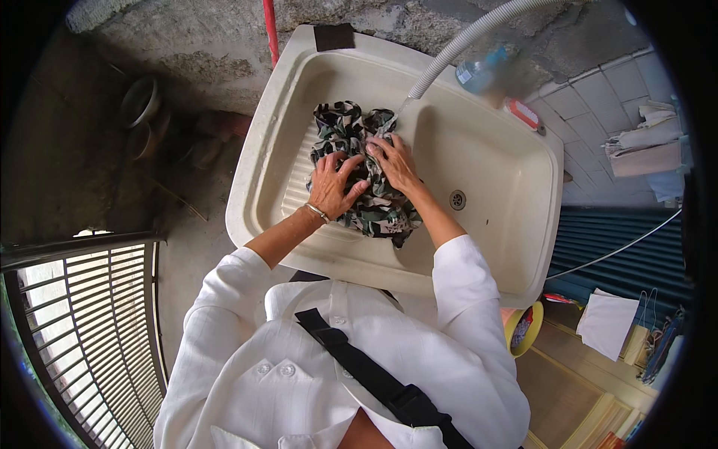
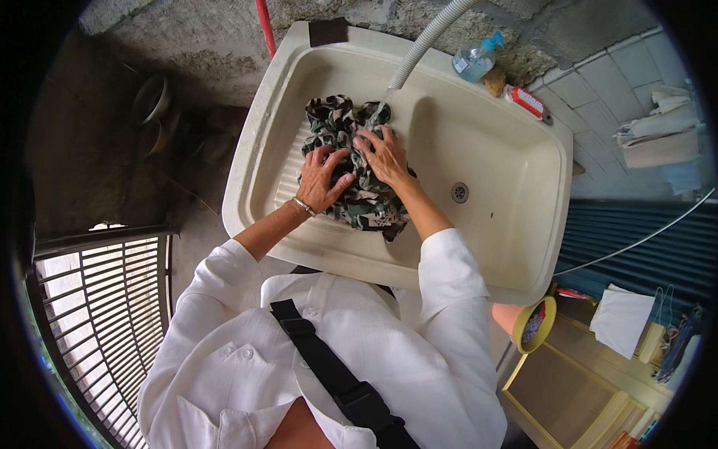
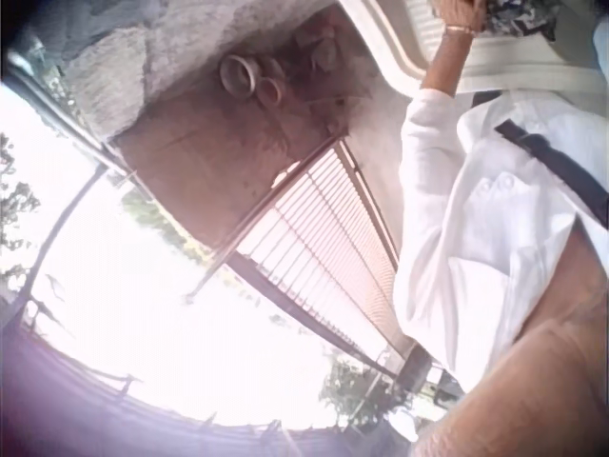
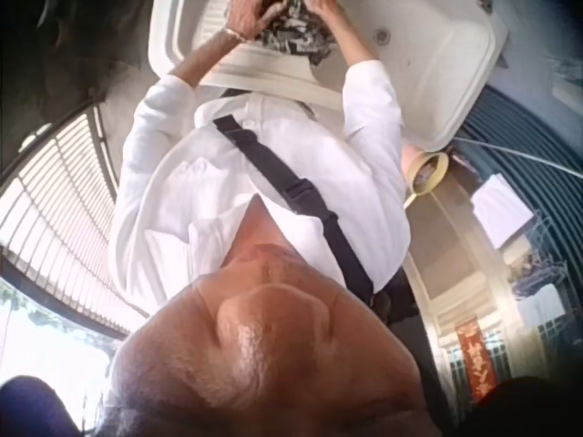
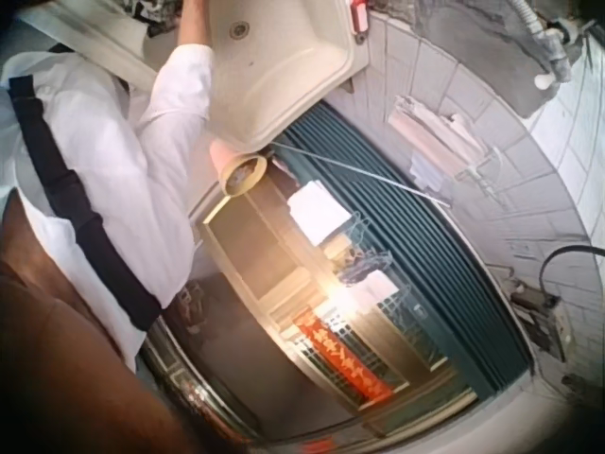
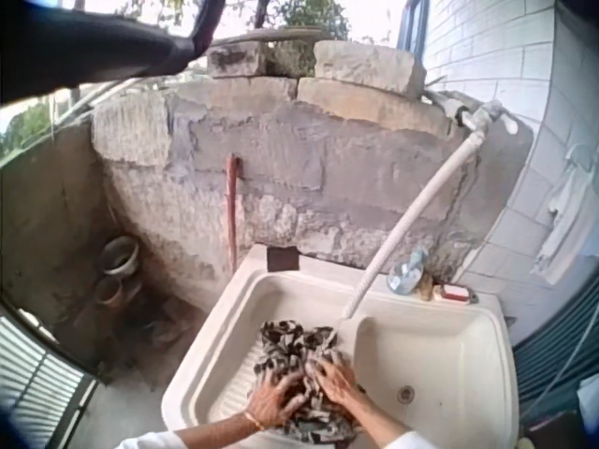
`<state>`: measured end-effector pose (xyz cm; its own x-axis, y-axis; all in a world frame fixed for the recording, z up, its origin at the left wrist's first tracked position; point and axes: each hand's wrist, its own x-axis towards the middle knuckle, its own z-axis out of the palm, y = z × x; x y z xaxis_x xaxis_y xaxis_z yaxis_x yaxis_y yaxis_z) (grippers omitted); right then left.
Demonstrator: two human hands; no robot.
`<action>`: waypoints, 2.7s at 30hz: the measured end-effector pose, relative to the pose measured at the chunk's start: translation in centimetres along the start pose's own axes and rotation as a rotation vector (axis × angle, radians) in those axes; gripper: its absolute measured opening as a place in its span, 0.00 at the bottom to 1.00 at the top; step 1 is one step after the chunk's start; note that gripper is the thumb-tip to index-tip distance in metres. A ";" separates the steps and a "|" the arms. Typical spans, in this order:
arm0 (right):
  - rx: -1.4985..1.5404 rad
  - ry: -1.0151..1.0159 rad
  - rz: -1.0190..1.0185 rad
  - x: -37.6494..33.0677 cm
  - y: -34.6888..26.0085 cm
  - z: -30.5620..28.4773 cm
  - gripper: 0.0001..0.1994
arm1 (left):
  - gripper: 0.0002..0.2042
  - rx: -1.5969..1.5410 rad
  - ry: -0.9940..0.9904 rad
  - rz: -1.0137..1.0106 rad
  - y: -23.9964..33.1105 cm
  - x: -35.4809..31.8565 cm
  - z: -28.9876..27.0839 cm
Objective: The person hand-washes a camouflage-patterned garment in a utility sink. They scrub the fabric with both hands, rinse it under running water from a flexible hose, and wring out excess water repeatedly.
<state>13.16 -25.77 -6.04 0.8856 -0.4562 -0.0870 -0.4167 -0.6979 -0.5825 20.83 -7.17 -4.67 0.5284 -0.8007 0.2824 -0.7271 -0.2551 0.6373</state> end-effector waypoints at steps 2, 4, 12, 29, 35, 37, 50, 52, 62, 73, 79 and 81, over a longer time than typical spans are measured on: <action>-0.060 0.120 -0.195 -4.0 -1.6 0.1 0.22 | 0.29 -0.067 0.038 -0.075 0.6 -1.8 0.3; -0.187 0.192 -0.321 -8.4 -2.6 0.7 0.20 | 0.30 -0.017 -0.044 -0.035 1.0 -3.9 0.7; -0.314 0.231 -0.030 4.3 3.5 2.8 0.13 | 0.10 0.354 -0.183 -0.140 -4.3 8.5 5.9; -0.152 0.182 -0.563 -7.2 -2.5 -0.2 0.20 | 0.26 0.200 -0.167 0.111 -2.1 -0.6 0.3; -0.266 0.310 -0.467 0.2 1.3 2.5 0.18 | 0.10 0.466 -0.239 -0.075 -4.2 4.8 4.1; -0.331 0.327 -0.286 5.4 1.7 3.2 0.14 | 0.10 0.398 -0.152 -0.068 -7.5 9.2 5.0; 0.019 0.099 -0.484 1.4 2.8 -0.4 0.19 | 0.29 -0.096 0.198 0.099 0.6 6.1 -1.3; -0.021 0.165 -0.560 -3.3 0.3 -0.9 0.16 | 0.27 -0.011 0.068 -0.125 -0.4 3.2 0.3; -0.129 0.535 -0.369 2.2 1.6 2.9 0.07 | 0.11 0.335 -0.136 -0.113 -5.3 6.9 6.1; 0.132 0.005 -0.092 9.4 4.4 -1.0 0.17 | 0.15 0.374 -0.190 0.967 -4.1 11.7 1.6; 0.031 0.387 -0.484 -4.0 -1.3 -1.0 0.06 | 0.35 -0.321 -0.011 -0.153 -0.9 2.7 -1.5; -0.021 0.302 -0.516 -7.3 -2.0 0.6 0.06 | 0.31 -0.395 -0.047 -0.269 0.3 -0.4 -1.8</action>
<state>7.61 -20.71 -4.71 0.8785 -0.1899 0.4383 0.0453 -0.8804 -0.4721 21.20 -5.96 -3.29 0.6476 -0.7608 0.0431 -0.3405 -0.2383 0.9095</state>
